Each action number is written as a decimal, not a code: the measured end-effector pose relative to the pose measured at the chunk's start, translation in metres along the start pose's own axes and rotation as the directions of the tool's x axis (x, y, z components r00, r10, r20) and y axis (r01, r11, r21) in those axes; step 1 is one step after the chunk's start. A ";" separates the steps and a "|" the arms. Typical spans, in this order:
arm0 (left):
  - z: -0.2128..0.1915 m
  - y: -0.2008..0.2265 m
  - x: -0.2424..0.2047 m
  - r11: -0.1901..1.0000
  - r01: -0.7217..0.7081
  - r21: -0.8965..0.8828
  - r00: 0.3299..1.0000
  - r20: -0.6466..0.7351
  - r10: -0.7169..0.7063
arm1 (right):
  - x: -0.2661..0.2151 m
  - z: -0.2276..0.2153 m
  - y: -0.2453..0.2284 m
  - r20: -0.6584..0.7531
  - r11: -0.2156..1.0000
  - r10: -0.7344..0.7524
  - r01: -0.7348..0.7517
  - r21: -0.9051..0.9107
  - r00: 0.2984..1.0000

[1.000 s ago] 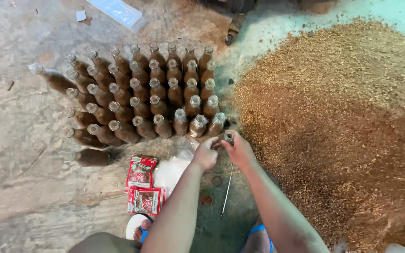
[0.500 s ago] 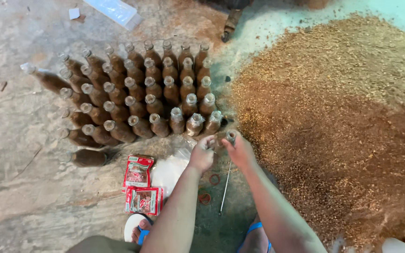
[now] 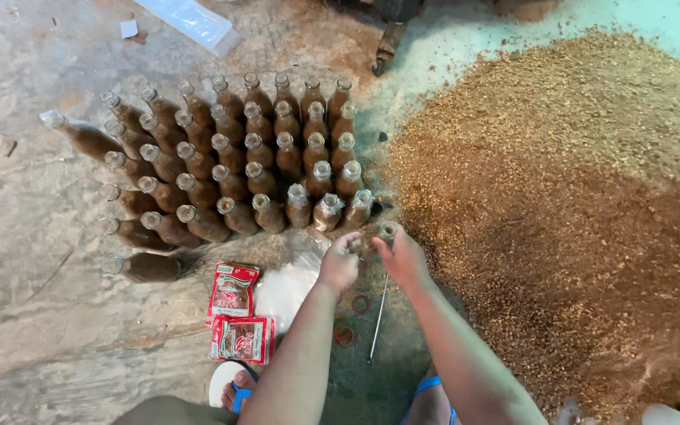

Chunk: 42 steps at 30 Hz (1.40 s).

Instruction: The person fills glass bottles with a brown granular substance from a large pile on the floor. They use a metal rod to pack the contents down inside each bottle and then place the filled bottles into a standing arrangement.

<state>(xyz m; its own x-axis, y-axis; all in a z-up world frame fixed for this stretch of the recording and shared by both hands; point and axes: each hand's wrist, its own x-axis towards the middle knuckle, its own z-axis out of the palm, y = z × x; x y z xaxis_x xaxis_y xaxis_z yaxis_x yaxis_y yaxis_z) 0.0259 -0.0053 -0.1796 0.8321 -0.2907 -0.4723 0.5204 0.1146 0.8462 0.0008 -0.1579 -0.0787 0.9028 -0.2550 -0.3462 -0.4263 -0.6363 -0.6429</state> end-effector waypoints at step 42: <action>0.010 0.272 -0.208 0.776 -0.508 0.374 0.860 0.174 0.480 | -0.112 -0.162 -0.195 0.411 -0.285 -0.911 0.684 -0.672 0.025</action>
<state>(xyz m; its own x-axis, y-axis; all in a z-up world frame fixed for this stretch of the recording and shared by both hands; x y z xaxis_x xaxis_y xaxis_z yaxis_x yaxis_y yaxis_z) -0.0076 0.0769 0.1511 0.9321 -0.3598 0.0429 -0.0913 -0.1186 0.9887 -0.0084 -0.1235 0.1964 0.3879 0.8728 0.2963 0.7763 -0.4827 0.4055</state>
